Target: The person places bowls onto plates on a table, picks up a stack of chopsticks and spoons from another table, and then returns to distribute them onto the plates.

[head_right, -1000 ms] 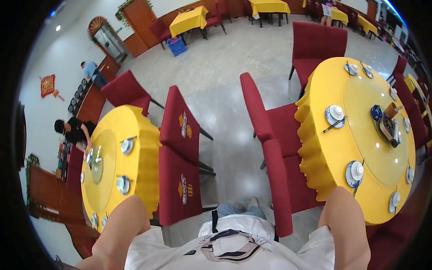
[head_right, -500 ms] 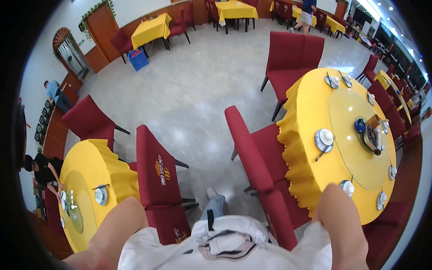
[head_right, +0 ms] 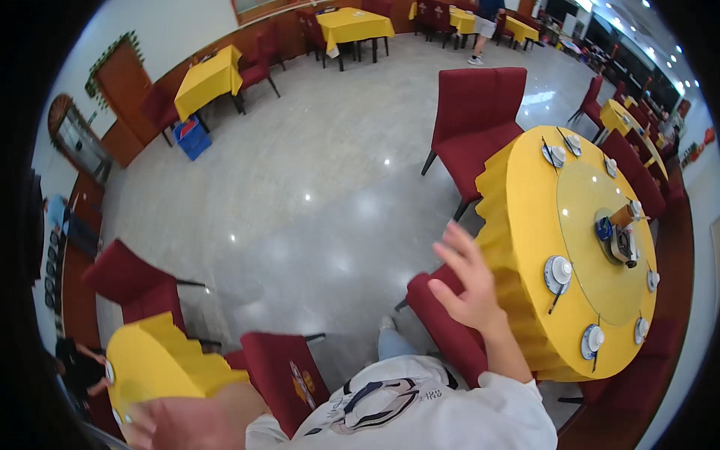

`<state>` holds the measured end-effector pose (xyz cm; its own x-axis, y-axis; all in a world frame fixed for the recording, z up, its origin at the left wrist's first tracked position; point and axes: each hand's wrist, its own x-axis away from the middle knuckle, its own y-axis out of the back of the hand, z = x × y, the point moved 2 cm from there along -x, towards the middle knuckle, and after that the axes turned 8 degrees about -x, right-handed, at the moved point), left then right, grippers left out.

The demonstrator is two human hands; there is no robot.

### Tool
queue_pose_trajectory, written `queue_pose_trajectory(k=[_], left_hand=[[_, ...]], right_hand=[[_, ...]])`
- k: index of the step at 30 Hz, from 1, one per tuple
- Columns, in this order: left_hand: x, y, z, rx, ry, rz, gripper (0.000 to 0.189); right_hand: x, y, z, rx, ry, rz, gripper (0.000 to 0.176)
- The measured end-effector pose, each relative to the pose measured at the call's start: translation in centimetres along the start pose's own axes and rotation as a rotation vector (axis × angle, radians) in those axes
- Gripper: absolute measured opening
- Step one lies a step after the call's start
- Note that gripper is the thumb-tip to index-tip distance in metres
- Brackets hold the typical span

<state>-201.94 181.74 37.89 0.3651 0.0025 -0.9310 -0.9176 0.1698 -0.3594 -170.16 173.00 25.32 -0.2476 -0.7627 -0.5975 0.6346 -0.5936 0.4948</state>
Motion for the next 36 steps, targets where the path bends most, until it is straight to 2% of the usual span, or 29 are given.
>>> queue_pose_trajectory(k=[1, 3, 5, 6, 8, 10, 11, 12, 14, 16, 18, 20, 21, 23, 24, 25, 26, 27, 29, 30, 31, 33, 34, 35, 36], left_hand=[[1.6, -0.6, 3.1, 0.062, 0.116, 0.16, 0.047], [5.2, -3.0, 9.8, 0.221, 0.222, 0.349, 0.038], [10.9, -6.2, 15.8, 0.066, 0.539, 0.495, 0.023], [13.2, -8.6, 18.9, -0.002, 0.602, 0.628, 0.017], [18.2, -12.6, 24.6, -0.12, 0.64, 0.892, 0.01], [23.9, -14.6, 29.7, -0.158, 0.599, 1.133, 0.01], [26.8, -14.2, 31.5, -0.153, 0.586, 1.252, 0.012], [29.3, -13.5, 33.1, -0.149, 0.584, 1.25, 0.012], [35.3, -10.2, 36.0, -0.251, 0.902, 1.617, 0.016], [41.4, -3.8, 38.0, -0.323, 0.595, 1.854, 0.031], [44.9, 0.5, 39.6, -0.284, 1.178, 2.114, 0.037], [51.3, 7.2, 41.3, -0.347, 1.466, 2.223, 0.04], [52.5, 8.3, 42.4, -0.35, 1.466, 2.219, 0.04], [53.8, 9.2, 45.7, -0.368, 1.839, 2.001, 0.039], [54.9, 9.4, 48.2, -0.358, 1.844, 1.995, 0.039], [55.5, 9.2, 50.7, -0.341, 2.317, 1.767, 0.037], [55.5, 8.7, 53.3, -0.307, 2.761, 1.45, 0.035], [54.8, 7.6, 56.8, -0.287, 2.755, 1.438, 0.035], [51.8, 4.6, 62.6, 0.033, 2.944, 1.606, 0.028], [51.3, 4.4, 65.2, 0.207, 2.968, 1.459, 0.026], [51.5, 4.3, 67.9, 0.227, 2.974, 1.428, 0.026], [52.1, 3.1, 73.3, 0.428, 2.924, 1.494, 0.03], [51.7, 1.6, 75.6, 0.427, 2.926, 1.488, 0.03], [50.9, -0.3, 77.9, 0.415, 2.823, 1.613, 0.035], [50.8, -2.0, 80.3, 0.4, 2.712, 1.736, 0.04]], right_hand=[[0.8, -2.0, -4.3, 0.065, -0.129, 0.034, 0.038], [3.0, -4.3, -11.7, 0.172, -0.277, 0.136, 0.038], [4.3, -6.0, -17.6, 0.132, -0.502, 0.125, 0.036], [4.8, -6.5, -20.4, 0.075, -0.586, 0.136, 0.035], [4.6, -7.7, -24.3, -0.007, -0.673, 0.122, 0.035], [2.6, -8.4, -27.2, 0.142, -0.761, 0.242, 0.036], [0.8, -8.8, -27.8, 0.075, -0.861, 0.252, 0.038], [0.0, -9.6, -29.3, 0.06, -0.86, 0.258, 0.038], [-1.5, -11.7, -32.0, 0.039, -0.869, 0.302, 0.039], [-2.6, -14.0, -34.7, 0.026, -0.845, 0.352, 0.04], [-5.1, -15.7, -36.1, 0.019, -0.889, 0.361, 0.04], [-7.4, -17.7, -38.1, -0.002, -0.924, 0.37, 0.04], [-8.5, -19.0, -39.3, -0.027, -0.955, 0.38, 0.041], [-11.8, -21.3, -41.9, -0.052, -0.975, 0.403, 0.042], [-13.3, -22.3, -43.0, -0.098, -1.039, 0.457, 0.042], [-15.4, -23.3, -44.1, -0.141, -1.101, 0.515, 0.043], [-17.0, -24.4, -45.8, -0.163, -1.075, 0.514, 0.044], [-18.3, -25.6, -48.1, -0.147, -1.065, 0.514, 0.044], [-21.4, -26.9, -52.4, -0.075, -1.109, 0.583, 0.044], [-23.5, -26.7, -53.9, -0.056, -1.105, 0.602, 0.044], [-25.9, -26.7, -55.6, -0.033, -1.13, 0.623, 0.043], [-30.6, -26.5, -59.3, -0.004, -1.141, 0.645, 0.042], [-32.1, -26.2, -61.1, 0.032, -1.19, 0.553, 0.041], [-33.4, -26.1, -63.0, 0.064, -1.239, 0.455, 0.039], [-34.6, -26.4, -64.8, 0.057, -1.24, 0.449, 0.039]])
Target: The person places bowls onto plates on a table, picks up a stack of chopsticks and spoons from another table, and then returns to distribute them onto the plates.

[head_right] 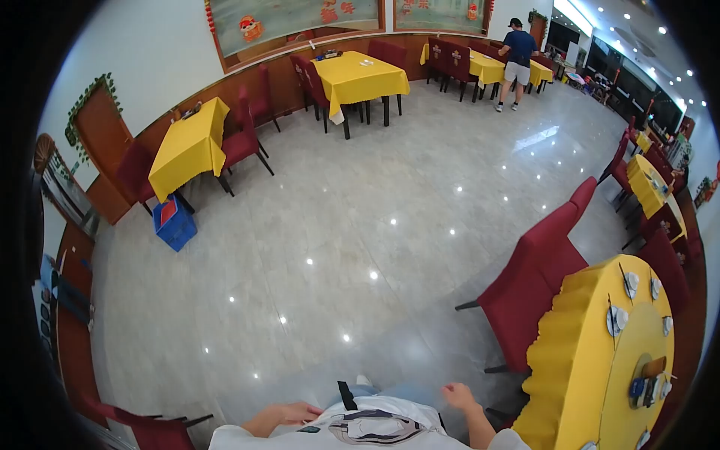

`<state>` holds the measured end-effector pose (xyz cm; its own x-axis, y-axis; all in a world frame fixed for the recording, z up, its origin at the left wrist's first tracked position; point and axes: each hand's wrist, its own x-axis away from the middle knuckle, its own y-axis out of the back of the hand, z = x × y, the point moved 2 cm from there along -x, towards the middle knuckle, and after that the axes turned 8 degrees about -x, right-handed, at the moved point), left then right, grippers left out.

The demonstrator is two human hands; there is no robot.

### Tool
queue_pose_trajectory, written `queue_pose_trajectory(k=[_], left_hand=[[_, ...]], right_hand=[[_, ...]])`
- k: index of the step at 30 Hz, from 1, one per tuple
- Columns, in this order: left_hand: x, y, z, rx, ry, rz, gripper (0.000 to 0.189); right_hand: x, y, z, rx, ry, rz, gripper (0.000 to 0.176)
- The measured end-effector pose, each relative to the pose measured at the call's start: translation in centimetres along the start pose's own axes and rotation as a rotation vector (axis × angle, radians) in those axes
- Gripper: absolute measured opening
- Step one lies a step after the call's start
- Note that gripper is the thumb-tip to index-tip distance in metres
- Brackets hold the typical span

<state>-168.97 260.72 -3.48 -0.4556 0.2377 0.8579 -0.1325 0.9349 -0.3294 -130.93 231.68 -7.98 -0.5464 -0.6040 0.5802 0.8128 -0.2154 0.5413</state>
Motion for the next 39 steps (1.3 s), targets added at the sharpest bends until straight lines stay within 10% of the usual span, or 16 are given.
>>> queue_pose_trajectory(k=[7, 15, 20, 22, 29, 35, 37, 39], left_hand=[[-12.3, 12.8, -6.4, -0.239, -0.1, -0.101, 0.042], [-12.7, 21.7, -33.5, -0.307, -0.156, -0.179, 0.031], [-13.7, 26.4, -46.0, -0.547, -0.232, -0.23, 0.026], [-18.5, 30.2, -47.0, -0.498, -0.635, -0.323, 0.021], [-18.9, 43.2, -64.2, -0.758, -0.497, -0.4, 0.02], [-18.0, 58.4, -77.6, -0.506, -0.31, -0.21, 0.019], [-19.6, 62.0, -80.0, -0.506, -0.741, -0.269, 0.021], [-20.6, 65.3, -82.3, -0.541, -0.575, -0.3, 0.021]], right_hand=[[-15.1, 1.8, -1.4, -0.138, -0.293, 0.074, 0.041], [-37.2, 12.6, 5.4, -0.007, -0.107, 0.084, 0.041], [-53.3, 22.3, 17.5, 0.071, 0.122, -0.03, 0.038], [-59.8, 25.4, 23.5, 0.084, 0.226, 0.006, 0.035], [-77.1, 34.1, 37.1, 0.015, 0.332, -0.085, 0.036], [-84.4, 38.4, 32.5, 0.233, -0.116, -0.163, 0.036], [-86.6, 37.2, 27.5, 0.077, -0.4, 0.022, 0.033], [-86.9, 35.8, 26.5, -0.261, -0.666, 0.07, 0.03]])
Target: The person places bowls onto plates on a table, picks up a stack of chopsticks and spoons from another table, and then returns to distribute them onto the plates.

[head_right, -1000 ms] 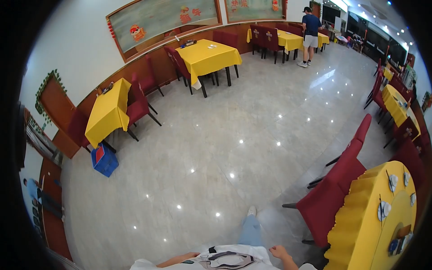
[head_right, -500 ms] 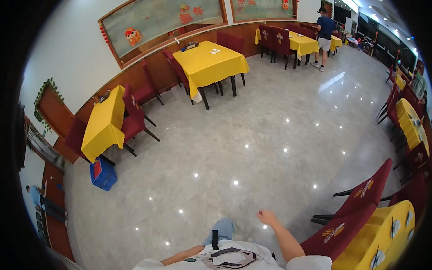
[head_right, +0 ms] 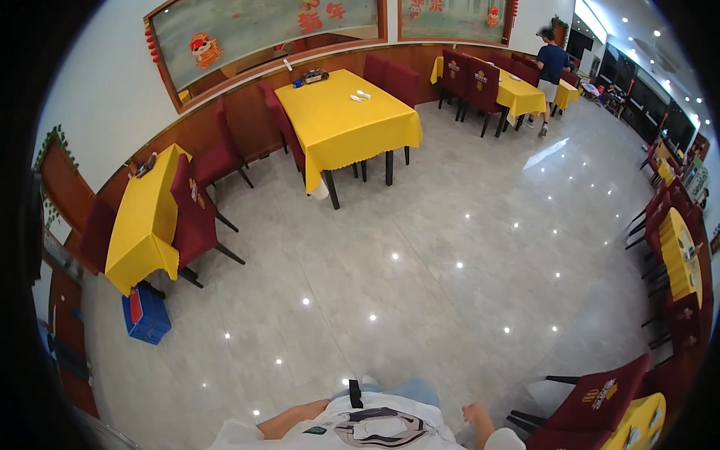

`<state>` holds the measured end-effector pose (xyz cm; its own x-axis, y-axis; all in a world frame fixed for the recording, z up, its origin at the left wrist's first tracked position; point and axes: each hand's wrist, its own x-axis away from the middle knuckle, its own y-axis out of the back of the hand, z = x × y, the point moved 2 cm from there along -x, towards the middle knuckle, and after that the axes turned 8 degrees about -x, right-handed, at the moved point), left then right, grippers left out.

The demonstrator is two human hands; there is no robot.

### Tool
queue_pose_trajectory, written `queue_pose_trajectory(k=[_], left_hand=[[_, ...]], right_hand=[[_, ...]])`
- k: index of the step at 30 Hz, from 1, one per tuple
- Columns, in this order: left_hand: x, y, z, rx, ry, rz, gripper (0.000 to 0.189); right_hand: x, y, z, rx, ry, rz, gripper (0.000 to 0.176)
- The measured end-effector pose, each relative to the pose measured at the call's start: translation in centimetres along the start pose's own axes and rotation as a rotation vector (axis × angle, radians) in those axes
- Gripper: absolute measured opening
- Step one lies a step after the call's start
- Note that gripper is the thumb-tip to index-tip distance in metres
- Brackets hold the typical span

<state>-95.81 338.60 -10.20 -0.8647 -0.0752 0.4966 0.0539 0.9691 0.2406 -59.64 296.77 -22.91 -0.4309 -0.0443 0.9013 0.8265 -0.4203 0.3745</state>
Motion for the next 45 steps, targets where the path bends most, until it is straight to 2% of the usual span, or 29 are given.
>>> queue_pose_trajectory(k=[1, 3, 5, 8, 10, 11, 12, 13, 14, 15, 16, 17, 18, 19, 20, 22, 23, 25, 26, 28, 32, 34, 35, 37, 38, 40, 41, 43, 45], left_hand=[[-1.8, 1.9, 0.4, -0.059, 0.144, 0.023, 0.02], [-5.0, 5.3, 1.2, -0.097, 0.141, 0.026, 0.023], [-7.7, 8.6, 1.0, -0.125, 0.139, 0.018, 0.027], [-11.3, 14.9, -0.4, -0.143, 0.217, 0.058, 0.024], [-13.4, 18.6, -2.8, 0.135, 0.299, 0.073, 0.022], [-15.6, 20.7, -3.9, 0.137, 0.307, 0.06, 0.022], [-17.9, 22.7, -5.5, 0.094, 0.313, 0.014, 0.022], [-19.6, 24.5, -6.4, 0.051, 0.324, -0.025, 0.021], [-21.4, 25.9, -6.4, 0.055, 0.338, -0.028, 0.021], [-23.7, 27.4, -5.6, 0.059, 0.299, -0.082, 0.019], [-25.7, 28.9, -5.3, 0.064, 0.257, -0.135, 0.018], [-27.5, 30.3, -6.1, 0.075, 0.261, -0.136, 0.018], [-29.4, 31.9, -6.7, 0.004, 0.285, -0.17, 0.017], [-30.8, 33.3, -6.6, -0.067, 0.313, -0.2, 0.016], [-32.5, 34.9, -7.4, -0.059, 0.321, -0.197, 0.016], [-35.8, 37.9, -7.5, 0.086, 0.288, -0.201, 0.016], [-36.6, 39.5, -8.0, 0.099, 0.299, -0.189, 0.016], [-38.7, 45.1, -11.8, -0.009, 0.336, -0.06, 0.018], [-39.7, 47.9, -12.9, 0.0, 0.334, -0.05, 0.018], [-42.5, 53.5, -14.0, 0.193, 0.305, 0.039, 0.02], [-50.0, 66.1, -12.7, 0.299, 0.309, 0.041, 0.022], [-53.1, 71.7, -12.5, 0.089, 0.164, -0.092, 0.021], [-55.2, 73.3, -11.0, 0.1, 0.166, -0.089, 0.021], [-58.7, 75.9, -8.1, 0.777, 0.365, -0.235, 0.017], [-59.2, 77.8, -7.9, 0.779, 0.377, -0.232, 0.017], [-60.2, 81.7, -8.0, 0.421, 0.549, -0.159, 0.018], [-60.6, 83.4, -8.6, 0.428, 0.559, -0.158, 0.018], [-61.1, 86.5, -10.4, 0.091, 0.332, -0.034, 0.022], [-61.0, 89.7, -13.7, 0.133, 0.382, -0.023, 0.022]], right_hand=[[1.3, -0.1, 1.8, -0.051, -0.041, -0.025, 0.029], [3.5, -1.0, 4.4, -0.111, -0.096, -0.036, 0.027], [3.6, -0.7, 9.3, 0.16, 0.016, 0.128, 0.025], [-1.9, 0.9, 15.3, 0.132, 0.148, 0.19, 0.023], [-8.4, 2.3, 16.5, 0.109, 0.268, 0.251, 0.021], [-12.0, 3.9, 17.6, 0.108, 0.331, 0.281, 0.02], [-19.3, 6.2, 18.7, -0.28, 0.068, 0.491, 0.017], [-19.6, 8.0, 24.2, -0.668, -0.221, 0.683, 0.014], [-20.7, 9.2, 30.1, -0.109, -0.083, 0.13, 0.03], [-33.3, 10.5, 29.9, 0.237, 0.539, 0.332, 0.024], [-26.4, 13.5, 41.0, 0.117, 0.274, -0.027, 0.022], [-26.5, 14.9, 48.1, 0.248, 0.473, -0.233, 0.028], [-26.7, 16.2, 55.3, 0.379, 0.548, -0.32, 0.031], [-27.7, 16.5, 61.5, 0.278, 0.702, -0.421, 0.032], [-27.4, 17.0, 68.4, 0.233, 0.774, -0.349, 0.034], [-21.4, 17.1, 81.8, 0.18, 0.837, -0.284, 0.037], [-22.3, 16.5, 86.5, 0.239, 0.903, -0.257, 0.034], [-21.3, 15.1, 94.7, 0.115, 0.948, -0.156, 0.034], [-21.0, 14.1, 97.6, 0.122, 0.936, -0.159, 0.034], [-21.5, 13.1, 103.5, 0.119, 0.973, -0.002, 0.032], [-23.6, 13.0, 110.7, 0.355, 1.048, -0.005, 0.033], [-25.6, 13.6, 113.0, 0.259, 0.807, -0.001, 0.032], [-25.5, 13.9, 114.7, 0.268, 0.799, 0.002, 0.032], [-25.1, 14.4, 117.8, 0.013, 0.582, 0.062, 0.032], [-25.1, 14.5, 119.5, 0.012, 0.572, 0.069, 0.032], [-25.3, 15.4, 123.3, -0.085, 0.561, 0.087, 0.03], [-25.5, 15.6, 125.6, -0.08, 0.553, 0.095, 0.03], [-26.2, 16.4, 130.2, -0.113, 0.594, 0.11, 0.028], [-27.6, 17.6, 135.2, -0.074, 0.651, 0.105, 0.027]])
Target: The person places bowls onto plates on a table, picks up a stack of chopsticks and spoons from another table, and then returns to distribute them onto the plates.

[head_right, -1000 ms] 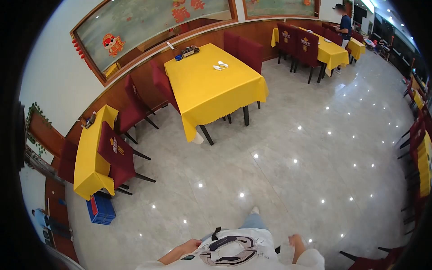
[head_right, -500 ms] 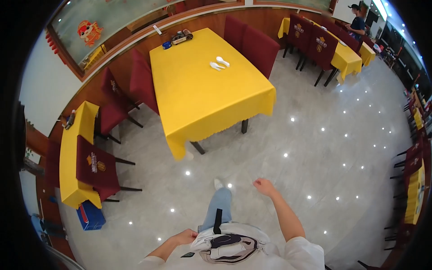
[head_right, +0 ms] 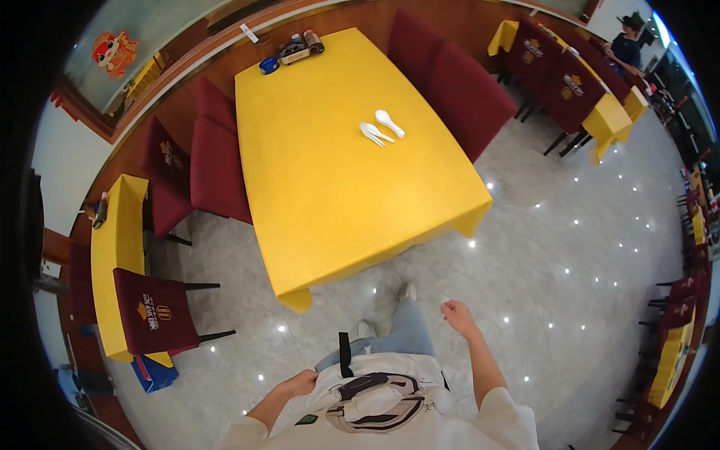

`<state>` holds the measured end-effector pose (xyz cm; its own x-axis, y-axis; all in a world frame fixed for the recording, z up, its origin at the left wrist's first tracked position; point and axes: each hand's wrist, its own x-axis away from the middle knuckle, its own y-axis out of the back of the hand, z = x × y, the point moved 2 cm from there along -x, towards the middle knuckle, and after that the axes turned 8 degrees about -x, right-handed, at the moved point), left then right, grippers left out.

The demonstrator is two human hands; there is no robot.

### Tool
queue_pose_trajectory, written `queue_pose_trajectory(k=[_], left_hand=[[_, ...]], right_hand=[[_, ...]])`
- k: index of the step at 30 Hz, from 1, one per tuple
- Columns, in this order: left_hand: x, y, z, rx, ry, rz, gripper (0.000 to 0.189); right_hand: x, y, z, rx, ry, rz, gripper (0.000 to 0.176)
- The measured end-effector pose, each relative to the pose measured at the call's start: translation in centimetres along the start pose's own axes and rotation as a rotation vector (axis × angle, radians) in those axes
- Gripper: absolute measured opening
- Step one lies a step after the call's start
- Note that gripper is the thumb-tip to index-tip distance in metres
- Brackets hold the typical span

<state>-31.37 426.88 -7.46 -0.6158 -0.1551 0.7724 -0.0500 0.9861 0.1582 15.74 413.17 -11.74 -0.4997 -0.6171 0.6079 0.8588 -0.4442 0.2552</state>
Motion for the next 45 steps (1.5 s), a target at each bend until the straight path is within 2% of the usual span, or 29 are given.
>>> queue_pose_trajectory(k=[2, 4, 5, 7, 9, 10, 11, 13, 14, 16, 18, 20, 22, 24, 25, 27, 28, 30, 33, 36, 38, 40, 42, 44, 45], left_hand=[[-0.7, 2.4, -1.5, 0.043, 0.061, 0.009, 0.022], [-2.6, 4.1, -1.9, 0.178, 0.184, 0.161, 0.022], [-4.0, 5.4, -2.6, 0.195, 0.201, 0.158, 0.022], [-7.1, 8.7, -5.6, -0.084, 0.084, -0.064, 0.021], [-10.8, 14.5, -14.2, -0.232, 0.244, -0.328, 0.02], [-13.0, 16.5, -17.3, -0.273, 0.31, -0.456, 0.021], [-15.7, 18.9, -20.3, -0.225, 0.237, -0.533, 0.022], [-22.1, 22.7, -24.2, -0.181, 0.107, -0.678, 0.024], [-24.9, 24.7, -27.1, -0.133, 0.024, -0.765, 0.024], [-30.9, 28.6, -31.5, 0.019, -0.001, -0.865, 0.027], [-38.0, 31.8, -33.0, 0.122, -0.042, -1.004, 0.035], [-43.1, 35.0, -35.7, 0.242, 0.04, -1.037, 0.038], [-48.0, 37.6, -37.0, 0.209, 0.071, -1.13, 0.047], [-50.4, 40.5, -39.5, 0.286, 0.211, -1.058, 0.054], [-51.4, 41.7, -40.4, 0.286, 0.215, -1.053, 0.054], [-52.6, 43.0, -41.4, 0.307, 0.397, -1.045, 0.054], [-52.9, 43.1, -41.7, 0.306, 0.403, -1.04, 0.054], [-52.7, 43.2, -41.9, 0.197, 0.487, -1.112, 0.049], [-53.0, 43.6, -40.3, 0.111, 0.387, -1.0, 0.043], [-52.9, 43.2, -39.2, -0.042, 0.366, -1.002, 0.034], [-51.9, 42.3, -39.6, -0.038, 0.425, -0.987, 0.03], [-51.2, 40.7, -39.1, -0.067, 0.392, -0.908, 0.028], [-50.3, 38.4, -37.7, -0.106, 0.274, -0.877, 0.028], [-49.3, 35.4, -35.6, -0.087, 0.235, -0.771, 0.026], [-47.6, 33.7, -35.7, 0.082, 0.13, -0.8, 0.024]], right_hand=[[-5.0, 1.1, 4.1, 0.065, 0.102, 0.01, 0.026], [-11.0, 2.5, 9.4, 0.106, 0.216, 0.008, 0.024], [-14.3, 3.0, 12.4, 0.117, 0.291, 0.001, 0.023], [-21.9, 3.3, 17.4, 0.141, 0.492, -0.107, 0.022], [-28.0, 3.4, 24.6, 0.165, 0.61, -0.172, 0.022], [-30.6, 3.4, 27.6, 0.169, 0.568, -0.172, 0.024], [-33.4, 3.2, 30.4, 0.177, 0.527, -0.17, 0.027], [-39.0, 2.5, 33.8, 0.255, 0.653, -0.215, 0.034], [-41.6, 1.9, 34.9, 0.297, 0.637, -0.214, 0.041], [-45.4, 1.0, 37.5, 0.349, 0.615, -0.205, 0.047], [-47.0, -0.3, 39.9, 0.541, 0.419, -0.153, 0.058], [-48.8, -1.4, 40.9, 0.601, 0.356, -0.12, 0.06], [-50.4, -2.1, 41.1, 0.669, 0.299, -0.085, 0.062], [-51.7, -2.5, 40.9, 0.647, 0.235, -0.045, 0.052], [-52.2, -2.7, 40.8, 0.648, 0.228, -0.043, 0.052], [-52.7, -3.0, 40.3, 0.723, 0.301, -0.008, 0.04], [-53.0, -2.9, 40.2, 0.723, 0.294, -0.004, 0.04], [-53.3, -2.9, 40.1, 0.75, 0.404, 0.07, 0.032], [-55.6, -2.8, 39.3, 0.669, 0.41, 0.177, 0.026], [-55.8, -2.4, 40.1, 0.732, 0.417, 0.27, 0.021], [-55.8, -2.5, 39.9, 0.733, 0.47, 0.232, 0.02], [-55.0, -1.9, 40.2, 0.762, 0.455, 0.234, 0.02], [-54.3, -1.5, 38.9, 0.648, 0.483, 0.24, 0.021], [-53.4, -1.4, 36.7, 0.573, 0.449, 0.232, 0.023], [-51.9, -0.8, 36.2, 0.513, 0.384, 0.253, 0.027]])
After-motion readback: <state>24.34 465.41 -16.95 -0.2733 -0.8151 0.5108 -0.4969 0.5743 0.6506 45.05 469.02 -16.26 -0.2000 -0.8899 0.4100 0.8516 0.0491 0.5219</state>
